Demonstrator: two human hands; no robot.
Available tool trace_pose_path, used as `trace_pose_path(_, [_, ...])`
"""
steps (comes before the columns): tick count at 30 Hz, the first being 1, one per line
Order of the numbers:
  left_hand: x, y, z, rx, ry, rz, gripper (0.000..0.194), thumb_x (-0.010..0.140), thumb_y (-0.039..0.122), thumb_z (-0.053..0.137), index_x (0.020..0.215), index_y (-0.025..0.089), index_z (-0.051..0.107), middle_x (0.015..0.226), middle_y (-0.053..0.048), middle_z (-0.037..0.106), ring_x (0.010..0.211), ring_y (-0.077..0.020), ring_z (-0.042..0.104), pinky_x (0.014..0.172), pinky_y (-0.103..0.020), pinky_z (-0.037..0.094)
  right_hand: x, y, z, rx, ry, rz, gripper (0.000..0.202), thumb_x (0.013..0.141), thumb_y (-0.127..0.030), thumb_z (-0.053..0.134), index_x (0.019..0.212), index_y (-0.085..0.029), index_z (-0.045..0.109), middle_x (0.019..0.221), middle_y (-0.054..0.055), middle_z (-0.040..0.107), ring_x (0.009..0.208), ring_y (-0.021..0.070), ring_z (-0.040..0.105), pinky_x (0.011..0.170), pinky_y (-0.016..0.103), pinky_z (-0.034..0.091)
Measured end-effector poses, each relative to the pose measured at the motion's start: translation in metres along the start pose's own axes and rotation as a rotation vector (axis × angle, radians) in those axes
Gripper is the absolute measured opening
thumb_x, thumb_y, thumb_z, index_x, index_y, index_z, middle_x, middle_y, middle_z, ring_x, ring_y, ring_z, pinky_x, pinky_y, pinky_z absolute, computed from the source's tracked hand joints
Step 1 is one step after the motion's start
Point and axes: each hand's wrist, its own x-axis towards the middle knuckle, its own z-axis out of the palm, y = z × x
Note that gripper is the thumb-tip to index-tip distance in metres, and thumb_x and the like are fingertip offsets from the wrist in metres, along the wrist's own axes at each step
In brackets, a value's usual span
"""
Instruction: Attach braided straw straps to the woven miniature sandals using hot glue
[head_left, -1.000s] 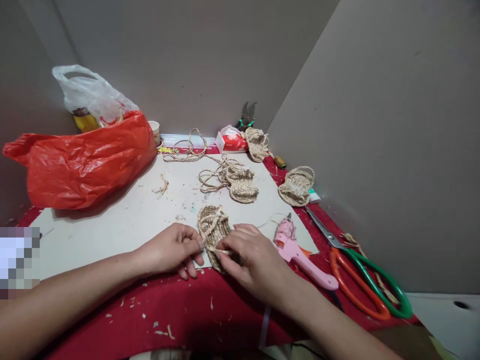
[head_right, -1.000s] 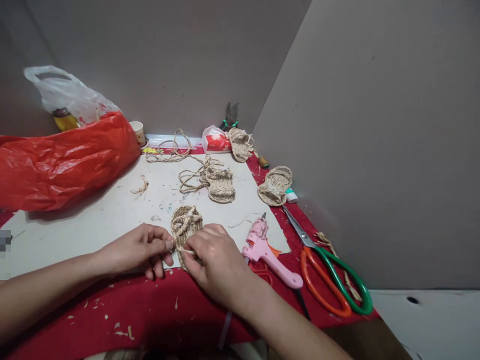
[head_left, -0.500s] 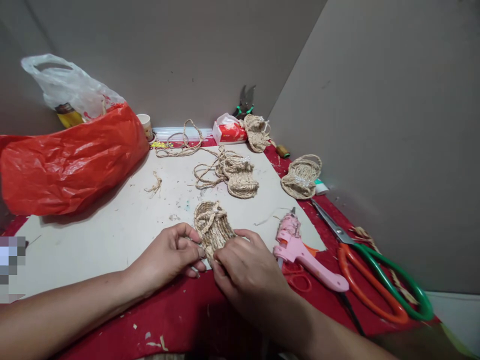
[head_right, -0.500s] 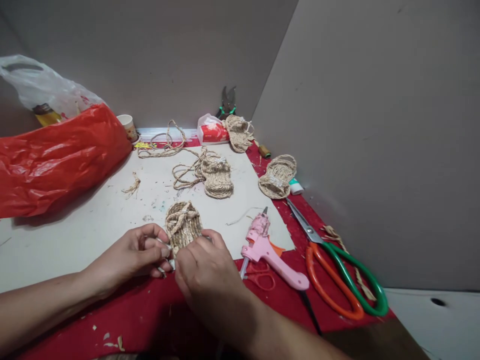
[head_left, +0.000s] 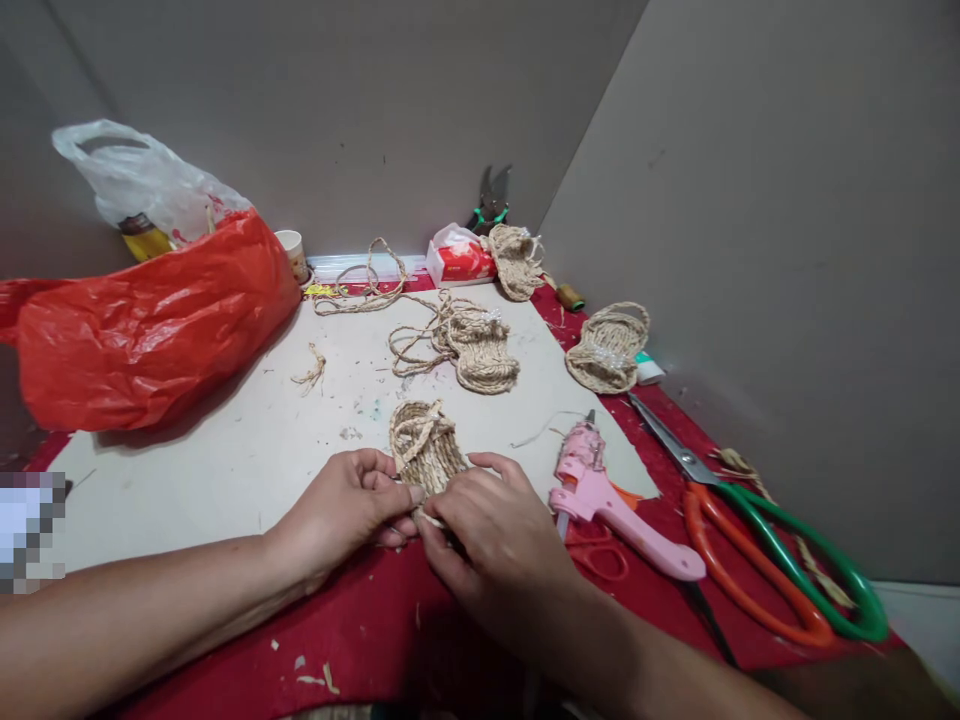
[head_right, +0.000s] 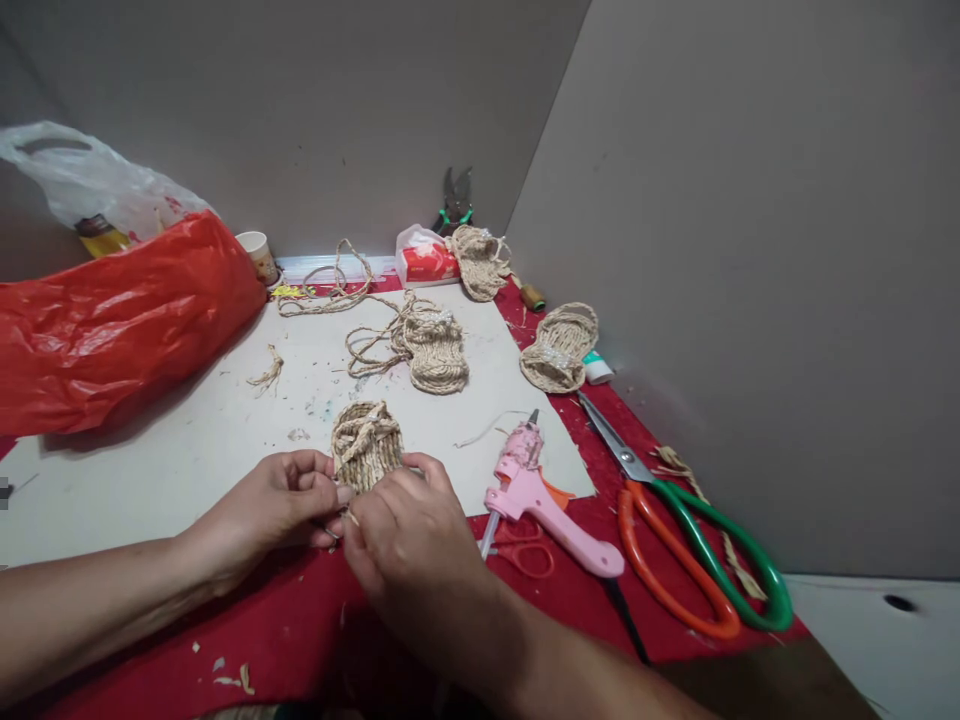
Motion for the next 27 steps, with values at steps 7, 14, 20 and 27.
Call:
trace_pose_path(7, [0.002, 0.003, 0.001, -0.003, -0.028, 0.015, 0.023, 0.062, 0.017, 0.074, 0.070, 0.016, 0.052, 0.047, 0.005, 0.058, 0.042, -0.0059, 0.053, 0.044, -0.014, 0.043, 0.005, -0.003, -0.012, 0.043, -0.028, -0.040, 0.015, 0.088, -0.024, 0.054, 0.076, -0.017, 0.061, 0.068, 0.002, 0.063, 0.070, 0.0179, 0.055, 0.091, 0.043, 0.033])
trace_pose_path(14, [0.003, 0.021, -0.022, -0.097, -0.103, 0.058, 0.014, 0.067, 0.016, 0.071, 0.070, 0.012, 0.058, 0.061, -0.001, 0.062, 0.052, -0.0081, 0.059, 0.054, -0.019, 0.052, 0.007, 0.006, -0.081, 0.064, 0.310, 0.049, 0.008, 0.088, -0.025, 0.058, 0.095, -0.022, 0.060, 0.085, 0.005, 0.069, 0.082, 0.0219, 0.064, 0.090, 0.044, 0.041])
trace_pose_path(20, [-0.008, 0.031, -0.041, -0.163, -0.112, 0.100, 0.010, 0.072, 0.016, 0.069, 0.077, 0.012, 0.061, 0.072, -0.002, 0.063, 0.064, -0.0108, 0.061, 0.061, -0.022, 0.055, 0.019, 0.000, -0.097, 0.133, 0.430, 0.114, 0.004, 0.088, -0.024, 0.058, 0.090, -0.025, 0.061, 0.083, 0.004, 0.069, 0.082, 0.0219, 0.064, 0.077, 0.037, 0.048])
trace_pose_path(27, [-0.023, 0.033, -0.039, -0.166, -0.059, 0.149, 0.014, 0.069, 0.020, 0.071, 0.077, 0.014, 0.061, 0.070, -0.001, 0.062, 0.062, -0.0103, 0.060, 0.058, -0.021, 0.053, 0.035, -0.003, -0.060, 0.286, 0.296, -0.071, 0.008, 0.082, -0.019, 0.063, 0.090, -0.020, 0.063, 0.075, 0.003, 0.065, 0.075, 0.0199, 0.059, 0.075, 0.038, 0.045])
